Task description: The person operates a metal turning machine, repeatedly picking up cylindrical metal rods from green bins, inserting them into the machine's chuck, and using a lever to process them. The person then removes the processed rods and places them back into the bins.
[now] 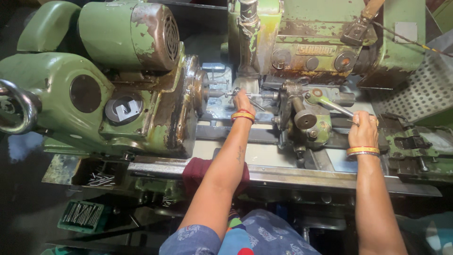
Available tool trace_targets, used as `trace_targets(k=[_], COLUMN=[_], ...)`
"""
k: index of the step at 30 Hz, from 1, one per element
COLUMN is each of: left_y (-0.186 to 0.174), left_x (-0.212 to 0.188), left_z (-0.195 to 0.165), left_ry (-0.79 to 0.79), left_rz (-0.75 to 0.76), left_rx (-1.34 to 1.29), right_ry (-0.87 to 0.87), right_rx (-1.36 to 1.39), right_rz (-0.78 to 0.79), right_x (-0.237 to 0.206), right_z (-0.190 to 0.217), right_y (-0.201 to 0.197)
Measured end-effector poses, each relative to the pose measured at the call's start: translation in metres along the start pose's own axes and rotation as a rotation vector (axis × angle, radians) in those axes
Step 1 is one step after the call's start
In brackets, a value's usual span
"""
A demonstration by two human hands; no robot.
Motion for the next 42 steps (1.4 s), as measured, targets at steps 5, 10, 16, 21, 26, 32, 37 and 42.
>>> trace_targets(k=[5,10,16,21,26,32,37,42], left_y=[0.001,0.000,0.000,0.002,0.000,0.002,0.004,-0.010], left_x=[0.003,0.006,0.006,0.004,0.004,0.005,0.006,0.013], left_z=[-0.004,-0.004,-0.009,-0.005,-0.002,-0.017,-0.028,-0.047], left_ry=[0.044,0.059,0.120,0.121,0.117,0.329,0.403,0.368], left_rz=[-0.008,-0.010,-0.002,0.012,-0.024,0.028,0.059,0.040], left_rx=[-0.017,0.003,0.002,-0.012,0.088,0.127,0.140,0.027], right_ry=[-0.011,-0.004,0.006,-0.009,0.024,0.163,0.324,0.220], right_rx=[-0.004,-0.010,-0.013,-0.031,-0.118,-0.141,0.069,-0.267], right_rz=[-0.007,-0.013,-0.003,0.011,0.153,0.529,0.782,0.382], right_x=[0.001,-0.001,0.000,0.000,0.008,0.033,0.037,0.009], right_z=[-0.003,-0.004,-0.001,0.000,-0.017,-0.063,-0.077,-0.033], right_y=[0.002,0.002,0.002,0.001,0.009,0.041,0.058,0.037])
Point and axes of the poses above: each hand's wrist, its own x-axis towards the middle knuckle, its own y-axis out of the palm, z = x × y, the point moved 10 cm from there along x, towards the middle knuckle, and after that the axes turned 4 degrees about -y, right-handed, at the moved point
